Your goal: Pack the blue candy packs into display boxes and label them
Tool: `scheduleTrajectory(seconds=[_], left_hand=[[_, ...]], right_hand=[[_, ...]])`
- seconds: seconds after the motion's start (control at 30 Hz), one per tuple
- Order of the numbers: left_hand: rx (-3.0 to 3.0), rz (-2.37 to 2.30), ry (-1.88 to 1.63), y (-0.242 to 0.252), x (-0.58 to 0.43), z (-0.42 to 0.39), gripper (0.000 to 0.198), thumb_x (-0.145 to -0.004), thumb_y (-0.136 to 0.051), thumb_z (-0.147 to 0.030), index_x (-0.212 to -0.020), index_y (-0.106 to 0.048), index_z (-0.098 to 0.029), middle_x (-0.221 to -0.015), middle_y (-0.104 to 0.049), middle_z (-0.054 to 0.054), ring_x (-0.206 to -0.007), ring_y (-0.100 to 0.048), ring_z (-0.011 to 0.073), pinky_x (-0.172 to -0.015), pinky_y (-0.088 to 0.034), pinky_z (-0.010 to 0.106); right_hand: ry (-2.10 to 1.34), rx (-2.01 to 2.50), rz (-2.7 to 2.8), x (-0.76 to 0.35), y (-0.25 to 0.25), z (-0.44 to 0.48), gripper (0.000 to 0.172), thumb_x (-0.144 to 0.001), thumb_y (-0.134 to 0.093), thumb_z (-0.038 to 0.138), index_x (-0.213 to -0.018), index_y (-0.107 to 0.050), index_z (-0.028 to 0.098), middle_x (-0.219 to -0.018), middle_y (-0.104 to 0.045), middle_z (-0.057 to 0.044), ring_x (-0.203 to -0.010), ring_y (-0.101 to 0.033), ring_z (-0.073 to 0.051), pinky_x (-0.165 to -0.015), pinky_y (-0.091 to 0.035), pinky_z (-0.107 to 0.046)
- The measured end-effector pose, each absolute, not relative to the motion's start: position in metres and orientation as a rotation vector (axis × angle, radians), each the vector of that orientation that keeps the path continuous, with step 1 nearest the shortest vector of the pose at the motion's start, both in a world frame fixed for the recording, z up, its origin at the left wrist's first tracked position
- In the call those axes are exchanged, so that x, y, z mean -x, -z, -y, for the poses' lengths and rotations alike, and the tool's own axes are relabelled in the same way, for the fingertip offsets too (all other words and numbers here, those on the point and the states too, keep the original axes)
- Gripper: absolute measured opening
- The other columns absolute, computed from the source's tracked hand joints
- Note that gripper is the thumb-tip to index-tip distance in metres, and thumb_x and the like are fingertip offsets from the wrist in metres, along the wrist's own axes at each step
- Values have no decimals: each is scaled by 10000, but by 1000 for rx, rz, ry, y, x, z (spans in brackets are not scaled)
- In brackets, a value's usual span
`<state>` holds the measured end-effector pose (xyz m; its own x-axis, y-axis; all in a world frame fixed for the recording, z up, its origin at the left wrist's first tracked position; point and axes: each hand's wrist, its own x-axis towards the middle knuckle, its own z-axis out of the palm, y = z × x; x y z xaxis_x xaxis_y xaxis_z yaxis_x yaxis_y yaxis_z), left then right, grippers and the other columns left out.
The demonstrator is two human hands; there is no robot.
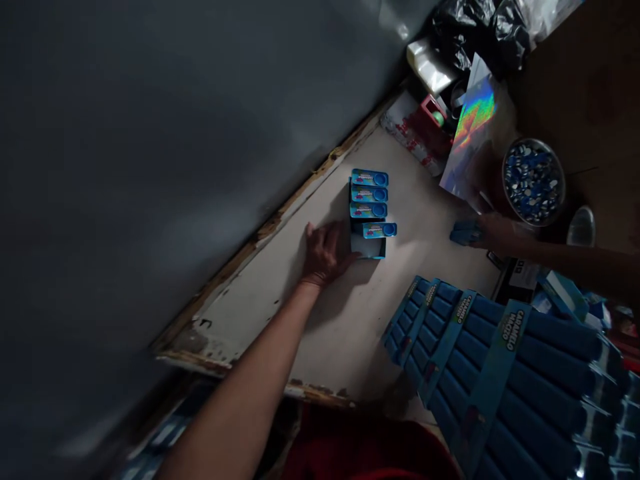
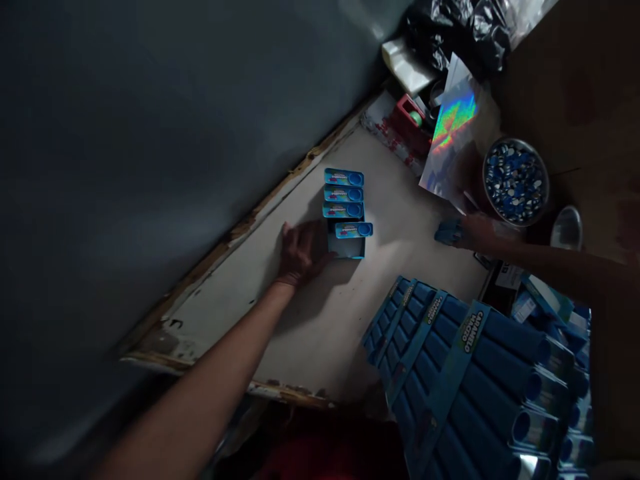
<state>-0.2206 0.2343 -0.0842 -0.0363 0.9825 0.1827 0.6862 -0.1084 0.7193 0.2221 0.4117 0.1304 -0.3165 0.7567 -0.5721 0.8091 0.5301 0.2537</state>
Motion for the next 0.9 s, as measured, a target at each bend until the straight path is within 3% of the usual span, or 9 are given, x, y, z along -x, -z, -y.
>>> scheduleTrajectory(seconds=[0.1,0.2,0.37,0.5,0.6,0.7,0.8,0.9], left_hand=[[-1785,-1763,-995,84,221,-235,837,-911,-588,-700,-1531,-504,-143,-1405,-631,208,-1347,-571,400,-1314,-202,657],[-1691,-1824,-1080,74,217,-241,849,-899,-579,-745,-1493,-528,-139,-1342,-638,213,-1297,-593,397,-1263,-316,617],[-1836,-1813,-1017,14,200,-266,759,-898,-671,-720,-1465,-583,-224,-1408,-592,187,-1294,-567,394,-1156,-409,563],[-2152,-1501,-793,-26,199,-289,458,-991,-659,-419,-1416,-655,-246,-1393,-627,153,-1255,-590,363,-1070,-473,520],[-2127,-1438,-829,-32,211,-303,286,-968,-658,-291,-1228,-752,-217,-1346,-658,135,-1242,-607,344,-1054,-503,496],[-1903,-1431,-1109,-27,231,-311,300,-950,-695,-329,-1222,-753,-216,-1320,-670,95,-1156,-651,273,-1033,-529,425],[-1533,-1669,-1350,-17,252,-301,333,-1016,-525,-244,-1293,-700,-179,-1103,-715,61,-992,-682,199,-944,-549,354],[-1433,-1873,-1293,2,254,-266,321,-942,-505,-167,-1187,-712,-152,-1059,-715,87,-1013,-679,234,-984,-552,395]], right_hand=[[192,-1126,-2153,-200,-157,-420,534,-706,-890,439,-1113,-627,214,-1175,-714,-151,-1015,-651,-314,-842,-484,-393],[293,-924,-2346,-161,-194,-417,591,-705,-877,531,-1141,-623,223,-1165,-707,-119,-1044,-657,-299,-853,-486,-376],[496,-592,-2540,-70,-222,-395,648,-708,-858,662,-1127,-613,234,-1044,-713,-61,-928,-668,-246,-759,-457,-336],[530,-412,-2538,-23,-209,-387,584,-734,-851,613,-1109,-608,237,-1016,-716,-44,-882,-653,-219,-709,-407,-302],[517,-396,-2563,-10,-192,-383,561,-739,-848,573,-1104,-603,224,-1047,-715,-65,-903,-647,-226,-722,-414,-308],[507,-529,-2614,-3,-171,-378,649,-727,-843,598,-1171,-582,205,-1088,-704,-96,-933,-648,-253,-752,-440,-329],[495,-675,-2634,6,-151,-371,686,-717,-835,614,-1183,-564,189,-1120,-686,-120,-971,-644,-276,-790,-466,-352],[409,-807,-2626,17,-137,-362,653,-714,-821,593,-1153,-559,185,-1182,-658,-147,-1016,-629,-295,-795,-481,-369]])
